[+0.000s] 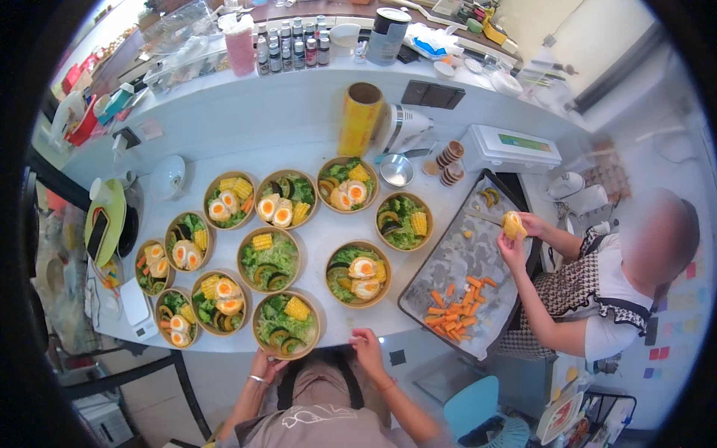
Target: The person assembles multiple salad bowls by adding corn, sliced boiled eggs, and carrot sticks to bowls containing greens and other vegetables. A second person assists by placing additional toppings on the bowls.
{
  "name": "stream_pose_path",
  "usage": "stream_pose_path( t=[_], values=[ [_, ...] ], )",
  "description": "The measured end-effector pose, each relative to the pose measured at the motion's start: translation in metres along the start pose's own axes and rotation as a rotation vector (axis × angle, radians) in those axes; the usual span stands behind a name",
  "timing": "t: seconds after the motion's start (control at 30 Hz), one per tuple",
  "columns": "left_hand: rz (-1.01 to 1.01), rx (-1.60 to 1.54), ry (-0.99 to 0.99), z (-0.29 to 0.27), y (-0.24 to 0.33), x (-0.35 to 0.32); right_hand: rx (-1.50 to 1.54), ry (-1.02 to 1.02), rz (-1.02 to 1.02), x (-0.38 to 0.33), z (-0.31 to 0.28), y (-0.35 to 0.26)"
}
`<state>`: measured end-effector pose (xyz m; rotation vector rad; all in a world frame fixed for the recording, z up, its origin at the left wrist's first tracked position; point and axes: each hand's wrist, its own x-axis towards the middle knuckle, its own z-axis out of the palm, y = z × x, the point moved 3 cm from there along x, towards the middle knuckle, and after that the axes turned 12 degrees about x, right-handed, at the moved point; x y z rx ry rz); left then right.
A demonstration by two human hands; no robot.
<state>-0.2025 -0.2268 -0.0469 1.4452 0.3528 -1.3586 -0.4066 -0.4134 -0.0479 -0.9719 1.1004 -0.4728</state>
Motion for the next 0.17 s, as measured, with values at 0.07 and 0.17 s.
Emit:
stream_pose_path(
  t=[0.07,0.17],
  values=[
    [-0.018,-0.013,-0.012,0.009,-0.010,0.017,0.015,0.104,0.066,-0.019,-0.026,0.004],
    [-0.284,-0.059,-0.058,0.022,-0.037,0.033,0.049,0.195,0.108,-0.033,-0.052,0.018]
  ],
)
